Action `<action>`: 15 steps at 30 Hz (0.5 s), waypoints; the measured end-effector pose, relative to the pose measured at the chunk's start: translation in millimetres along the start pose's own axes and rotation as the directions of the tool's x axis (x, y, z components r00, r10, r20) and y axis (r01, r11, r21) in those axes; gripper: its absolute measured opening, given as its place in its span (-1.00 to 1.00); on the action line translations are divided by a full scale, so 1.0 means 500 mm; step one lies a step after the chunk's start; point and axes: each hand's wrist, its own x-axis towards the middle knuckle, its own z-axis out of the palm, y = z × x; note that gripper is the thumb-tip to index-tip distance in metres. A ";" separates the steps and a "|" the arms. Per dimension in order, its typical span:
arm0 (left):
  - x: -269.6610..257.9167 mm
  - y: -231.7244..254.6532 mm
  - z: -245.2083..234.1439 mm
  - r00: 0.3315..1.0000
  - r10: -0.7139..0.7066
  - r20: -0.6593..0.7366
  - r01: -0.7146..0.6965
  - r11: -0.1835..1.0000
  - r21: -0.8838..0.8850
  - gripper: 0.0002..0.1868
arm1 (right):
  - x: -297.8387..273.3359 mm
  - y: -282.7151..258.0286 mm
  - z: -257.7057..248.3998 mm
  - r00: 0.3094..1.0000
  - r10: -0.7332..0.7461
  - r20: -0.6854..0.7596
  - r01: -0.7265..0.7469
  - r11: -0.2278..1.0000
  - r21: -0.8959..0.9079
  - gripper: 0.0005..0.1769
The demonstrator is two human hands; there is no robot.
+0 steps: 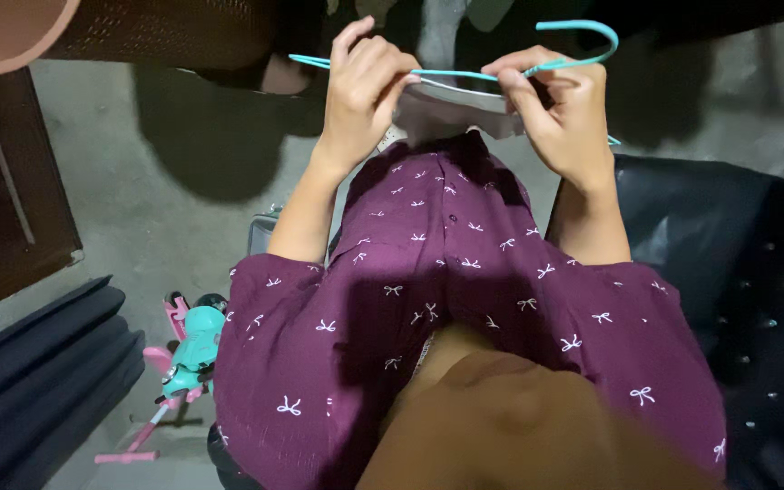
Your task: The person hangs various items of clothing, including underwear, socks, and a top, onto plastic hangers and places them on a garment rack.
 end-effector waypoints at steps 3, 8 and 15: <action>-0.020 -0.022 -0.011 0.994 -0.102 -0.028 0.097 0.985 -0.140 -0.93 | -0.005 -0.011 -0.004 0.994 -0.032 0.101 0.036 0.998 -0.046 -0.86; -0.021 -0.039 -0.035 0.999 0.019 -0.034 -0.017 0.997 0.075 -0.73 | -0.054 -0.019 0.021 0.971 0.174 0.162 -0.187 0.980 0.071 -0.72; -0.028 -0.014 -0.009 0.997 -0.012 0.074 0.015 0.999 -0.043 -0.35 | -0.081 0.005 0.117 0.931 0.354 -0.093 -0.284 0.859 0.426 -0.56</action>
